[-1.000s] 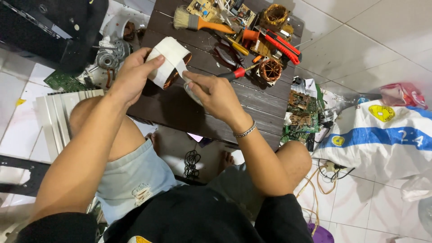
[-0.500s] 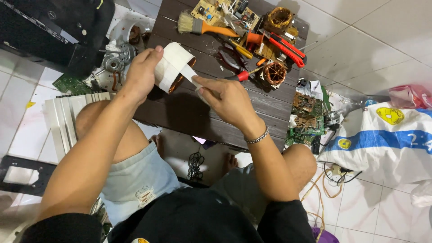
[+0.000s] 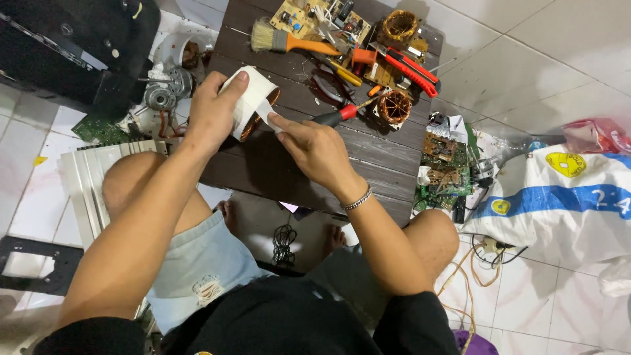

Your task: Wrapping insulation tape around the copper windings of a motor stator to finish the assembly.

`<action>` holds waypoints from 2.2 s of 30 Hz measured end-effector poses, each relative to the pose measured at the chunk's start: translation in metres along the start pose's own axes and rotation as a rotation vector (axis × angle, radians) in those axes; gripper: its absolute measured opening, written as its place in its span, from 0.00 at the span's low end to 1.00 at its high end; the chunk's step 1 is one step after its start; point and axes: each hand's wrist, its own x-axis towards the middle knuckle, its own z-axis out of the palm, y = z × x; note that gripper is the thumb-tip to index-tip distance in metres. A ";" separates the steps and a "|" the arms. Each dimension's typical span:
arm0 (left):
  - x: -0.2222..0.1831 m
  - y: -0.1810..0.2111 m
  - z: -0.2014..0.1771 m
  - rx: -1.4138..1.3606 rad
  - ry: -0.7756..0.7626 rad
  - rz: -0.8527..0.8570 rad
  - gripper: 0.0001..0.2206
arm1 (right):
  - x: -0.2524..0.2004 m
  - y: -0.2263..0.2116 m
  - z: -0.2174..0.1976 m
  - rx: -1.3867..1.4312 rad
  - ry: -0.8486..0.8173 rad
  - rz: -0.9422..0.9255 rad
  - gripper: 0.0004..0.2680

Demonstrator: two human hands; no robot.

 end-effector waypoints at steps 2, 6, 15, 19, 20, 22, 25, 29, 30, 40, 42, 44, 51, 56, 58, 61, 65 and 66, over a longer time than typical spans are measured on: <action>-0.020 0.038 -0.008 -0.015 -0.012 -0.019 0.33 | 0.001 0.000 0.001 0.001 0.009 -0.004 0.13; -0.030 0.050 -0.010 -0.028 -0.014 -0.019 0.37 | -0.001 0.000 0.002 0.015 0.020 -0.009 0.12; -0.032 0.039 -0.003 0.341 0.294 0.615 0.19 | -0.004 -0.002 0.002 -0.052 0.124 -0.163 0.13; -0.041 0.037 0.009 0.530 0.155 0.468 0.39 | -0.005 0.004 0.009 -0.036 0.147 -0.124 0.10; -0.036 0.034 0.009 0.509 0.211 0.487 0.34 | -0.003 0.006 0.010 -0.040 0.138 -0.130 0.11; -0.028 0.029 0.008 0.484 0.264 0.510 0.30 | -0.002 0.007 0.010 -0.047 0.133 -0.131 0.12; -0.022 0.024 0.008 0.441 0.272 0.536 0.26 | -0.004 0.006 0.005 0.006 0.117 -0.113 0.12; -0.018 0.013 0.006 0.148 0.253 0.391 0.20 | -0.003 -0.008 -0.007 0.138 0.142 -0.143 0.11; -0.018 0.009 0.006 -0.018 0.240 0.276 0.17 | -0.001 -0.013 -0.009 0.156 0.146 -0.154 0.11; 0.005 -0.024 0.018 -0.266 0.166 -0.014 0.23 | -0.010 0.003 -0.011 0.257 0.171 -0.152 0.11; 0.003 -0.021 0.016 -0.230 0.152 -0.005 0.25 | -0.011 0.001 -0.011 0.277 0.165 -0.130 0.11; 0.005 -0.022 0.017 -0.213 0.154 -0.004 0.25 | -0.011 -0.003 -0.014 0.265 0.151 -0.119 0.10; 0.003 -0.019 0.019 -0.208 0.164 -0.007 0.24 | -0.009 -0.011 -0.017 0.137 0.038 -0.057 0.11; -0.002 -0.009 0.026 -0.327 0.143 -0.133 0.28 | -0.007 -0.016 -0.022 0.092 -0.009 0.010 0.11; 0.001 -0.013 0.030 -0.343 0.138 -0.182 0.30 | -0.005 -0.016 -0.024 0.055 -0.030 0.030 0.12; 0.017 -0.033 0.025 -0.206 0.134 -0.157 0.30 | -0.003 -0.009 -0.022 0.021 -0.066 0.074 0.12; 0.022 -0.044 0.013 0.068 0.093 -0.095 0.26 | -0.004 -0.003 -0.025 0.100 -0.041 0.083 0.11; 0.019 -0.039 0.007 0.155 0.078 -0.088 0.25 | -0.002 -0.005 -0.026 0.102 -0.043 0.083 0.11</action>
